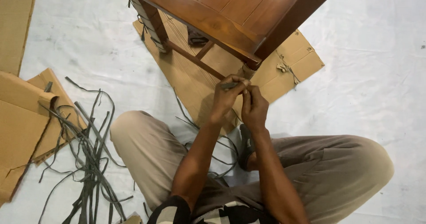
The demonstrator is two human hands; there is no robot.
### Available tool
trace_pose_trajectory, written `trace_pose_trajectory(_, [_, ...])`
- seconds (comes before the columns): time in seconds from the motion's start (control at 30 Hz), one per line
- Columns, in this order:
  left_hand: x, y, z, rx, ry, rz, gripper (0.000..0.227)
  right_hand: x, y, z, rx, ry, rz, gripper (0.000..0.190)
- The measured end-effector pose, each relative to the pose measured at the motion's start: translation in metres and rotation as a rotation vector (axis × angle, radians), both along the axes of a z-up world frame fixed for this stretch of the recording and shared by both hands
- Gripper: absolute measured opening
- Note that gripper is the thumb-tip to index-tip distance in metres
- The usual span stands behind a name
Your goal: Wrapping cardboard and plastic straps around the legs of a wooden chair for protection.
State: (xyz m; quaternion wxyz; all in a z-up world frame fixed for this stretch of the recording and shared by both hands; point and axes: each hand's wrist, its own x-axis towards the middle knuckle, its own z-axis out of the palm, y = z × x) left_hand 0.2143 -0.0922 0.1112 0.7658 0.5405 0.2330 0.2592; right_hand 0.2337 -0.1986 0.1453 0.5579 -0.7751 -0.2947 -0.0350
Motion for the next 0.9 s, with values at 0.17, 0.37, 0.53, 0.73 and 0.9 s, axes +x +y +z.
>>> trace_pose_trajectory(0.17, [0.0,0.003,-0.008,0.04,-0.059,-0.004,0.016,0.007,-0.01,-0.005,-0.059,-0.01,0.086,0.012])
trace_pose_trajectory(0.37, [-0.012,0.005,0.011,0.181,-0.025,-0.002,0.012,0.028,-0.016,-0.011,0.064,-0.047,0.048,0.022])
trace_pose_trajectory(0.53, [-0.014,0.008,0.009,0.273,-0.005,-0.017,0.011,0.04,0.001,0.018,0.025,-0.046,0.009,0.017])
trace_pose_trajectory(0.73, [-0.017,0.013,0.008,0.247,0.074,-0.101,0.012,0.043,0.017,0.015,0.024,0.578,-0.004,0.018])
trace_pose_trajectory(0.9, [-0.024,0.022,0.021,0.292,0.192,-0.185,0.025,0.039,0.01,0.019,0.159,0.725,0.098,0.012])
